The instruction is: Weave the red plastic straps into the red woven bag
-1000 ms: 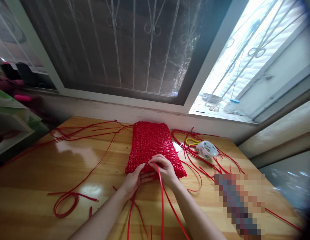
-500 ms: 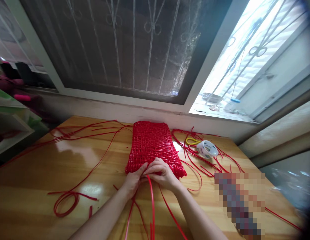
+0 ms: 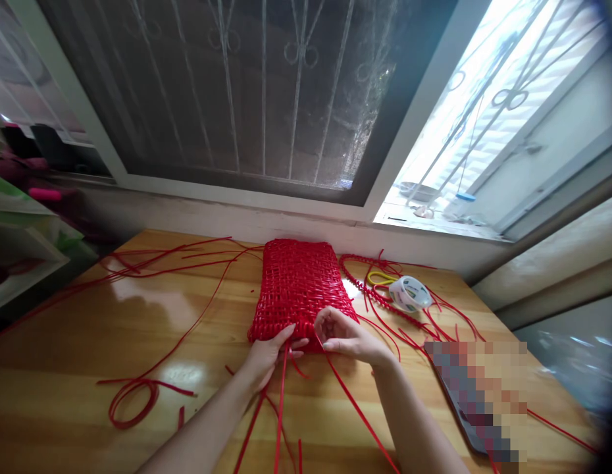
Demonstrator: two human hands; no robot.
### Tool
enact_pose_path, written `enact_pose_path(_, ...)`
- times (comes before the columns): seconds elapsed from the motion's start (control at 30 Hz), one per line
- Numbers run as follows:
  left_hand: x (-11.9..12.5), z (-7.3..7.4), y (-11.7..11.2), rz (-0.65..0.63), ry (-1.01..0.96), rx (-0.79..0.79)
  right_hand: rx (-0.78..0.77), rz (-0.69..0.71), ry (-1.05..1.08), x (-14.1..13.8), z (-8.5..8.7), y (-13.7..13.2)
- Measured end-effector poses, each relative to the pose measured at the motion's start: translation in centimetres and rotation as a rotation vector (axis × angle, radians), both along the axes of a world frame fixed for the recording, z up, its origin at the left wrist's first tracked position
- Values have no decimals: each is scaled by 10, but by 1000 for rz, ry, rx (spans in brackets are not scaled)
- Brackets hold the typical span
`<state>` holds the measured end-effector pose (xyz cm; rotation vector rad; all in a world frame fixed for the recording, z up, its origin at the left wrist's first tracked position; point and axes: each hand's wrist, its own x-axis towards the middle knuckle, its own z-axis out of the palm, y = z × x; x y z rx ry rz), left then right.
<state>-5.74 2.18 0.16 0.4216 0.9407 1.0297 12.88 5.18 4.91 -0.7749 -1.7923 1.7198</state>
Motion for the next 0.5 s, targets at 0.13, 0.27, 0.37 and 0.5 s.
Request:
enact_pose_path(0.13,1,1,0,10,32,-22,-103,88,-25,0,1,-2)
enact_pose_path(0.27,1,-1,0,-3,31,8,-84,24,57,-7,-3,-4)
enact_pose_path(0.37,1,-5,1,9,29,12,59,-44,-49,-19,-6,-11)
enact_pose_path(0.5,1,-14,2,40,58,25,399,-140,-282,-37,-2,-20)
